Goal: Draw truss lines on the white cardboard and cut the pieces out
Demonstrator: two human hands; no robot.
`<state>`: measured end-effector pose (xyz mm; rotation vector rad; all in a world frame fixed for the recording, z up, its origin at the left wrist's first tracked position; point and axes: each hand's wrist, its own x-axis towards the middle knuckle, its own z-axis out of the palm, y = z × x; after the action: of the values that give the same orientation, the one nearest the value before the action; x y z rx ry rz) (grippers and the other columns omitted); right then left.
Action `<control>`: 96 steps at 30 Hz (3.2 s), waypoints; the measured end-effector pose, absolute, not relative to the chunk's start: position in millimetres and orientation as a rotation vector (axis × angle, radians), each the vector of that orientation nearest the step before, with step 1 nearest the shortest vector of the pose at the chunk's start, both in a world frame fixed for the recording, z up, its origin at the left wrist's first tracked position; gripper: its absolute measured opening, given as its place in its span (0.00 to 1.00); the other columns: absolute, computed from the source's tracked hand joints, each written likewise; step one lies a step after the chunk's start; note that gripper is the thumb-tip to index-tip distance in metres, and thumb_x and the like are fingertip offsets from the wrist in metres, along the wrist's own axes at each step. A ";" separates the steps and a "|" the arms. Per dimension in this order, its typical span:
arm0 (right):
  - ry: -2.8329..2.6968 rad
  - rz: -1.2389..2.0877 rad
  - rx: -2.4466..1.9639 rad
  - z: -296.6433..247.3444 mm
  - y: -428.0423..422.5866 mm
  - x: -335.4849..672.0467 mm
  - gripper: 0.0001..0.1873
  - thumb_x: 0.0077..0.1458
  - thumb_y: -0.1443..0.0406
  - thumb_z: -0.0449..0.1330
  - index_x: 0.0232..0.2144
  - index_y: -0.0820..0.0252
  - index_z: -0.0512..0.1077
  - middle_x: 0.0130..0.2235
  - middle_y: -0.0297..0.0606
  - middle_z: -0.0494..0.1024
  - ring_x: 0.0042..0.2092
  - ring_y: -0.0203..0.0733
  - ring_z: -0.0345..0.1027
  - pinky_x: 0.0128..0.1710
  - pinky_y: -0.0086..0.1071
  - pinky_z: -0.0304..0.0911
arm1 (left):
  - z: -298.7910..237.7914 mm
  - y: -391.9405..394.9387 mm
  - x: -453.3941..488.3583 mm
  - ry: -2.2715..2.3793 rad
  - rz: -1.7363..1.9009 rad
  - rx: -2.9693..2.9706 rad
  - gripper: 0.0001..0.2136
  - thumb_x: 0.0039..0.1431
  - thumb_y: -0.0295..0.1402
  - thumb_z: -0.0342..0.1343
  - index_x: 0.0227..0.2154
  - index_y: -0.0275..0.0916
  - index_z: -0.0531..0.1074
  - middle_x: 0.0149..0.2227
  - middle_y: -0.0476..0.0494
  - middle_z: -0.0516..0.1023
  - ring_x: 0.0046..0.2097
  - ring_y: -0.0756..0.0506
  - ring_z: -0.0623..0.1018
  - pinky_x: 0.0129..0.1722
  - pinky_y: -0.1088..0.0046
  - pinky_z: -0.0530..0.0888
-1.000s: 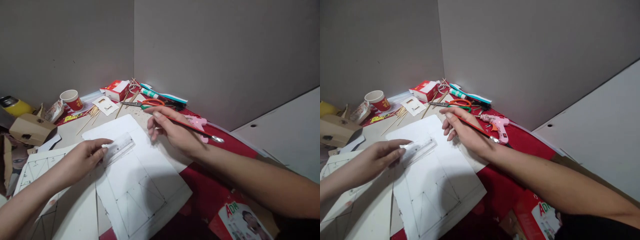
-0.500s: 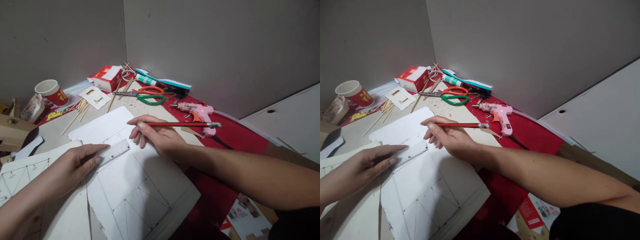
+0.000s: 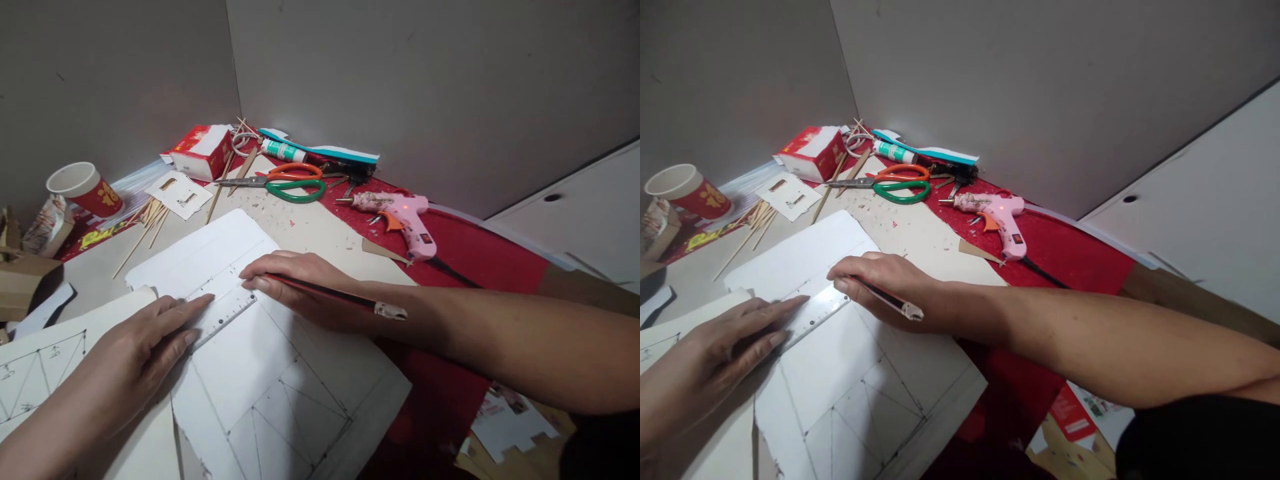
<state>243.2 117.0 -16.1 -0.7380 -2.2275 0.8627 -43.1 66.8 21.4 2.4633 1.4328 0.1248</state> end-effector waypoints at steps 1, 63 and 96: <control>-2.240 0.845 -0.735 -17.2 117.5 243.2 0.16 0.71 0.63 0.48 0.50 0.61 0.72 0.47 0.40 0.80 0.48 0.39 0.73 0.49 0.31 0.64 | 20.9 66.5 -43.0 1.429 0.128 2.481 0.20 0.68 0.45 0.49 0.61 0.55 0.67 0.48 0.46 0.79 0.45 0.41 0.80 0.40 0.68 0.76; -1.973 1.176 -0.677 2.7 91.9 233.3 0.08 0.60 0.72 0.58 0.39 0.65 0.77 0.34 0.39 0.81 0.33 0.35 0.73 0.33 0.28 0.69 | 14.8 70.1 -25.8 1.244 0.218 2.519 0.16 0.68 0.33 0.47 0.54 0.48 0.72 0.36 0.46 0.70 0.36 0.46 0.71 0.33 0.71 0.67; -2.200 0.999 -0.748 -16.5 92.2 223.7 0.05 0.60 0.71 0.57 0.32 0.62 0.72 0.29 0.33 0.74 0.29 0.31 0.64 0.30 0.26 0.60 | 11.8 71.0 -23.0 1.258 0.268 2.509 0.17 0.65 0.35 0.46 0.50 0.44 0.76 0.35 0.42 0.71 0.34 0.43 0.71 0.32 0.68 0.66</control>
<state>223.7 92.2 -16.5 -0.7475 -2.2000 0.9987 -23.0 71.0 11.8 2.5086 1.2578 0.2684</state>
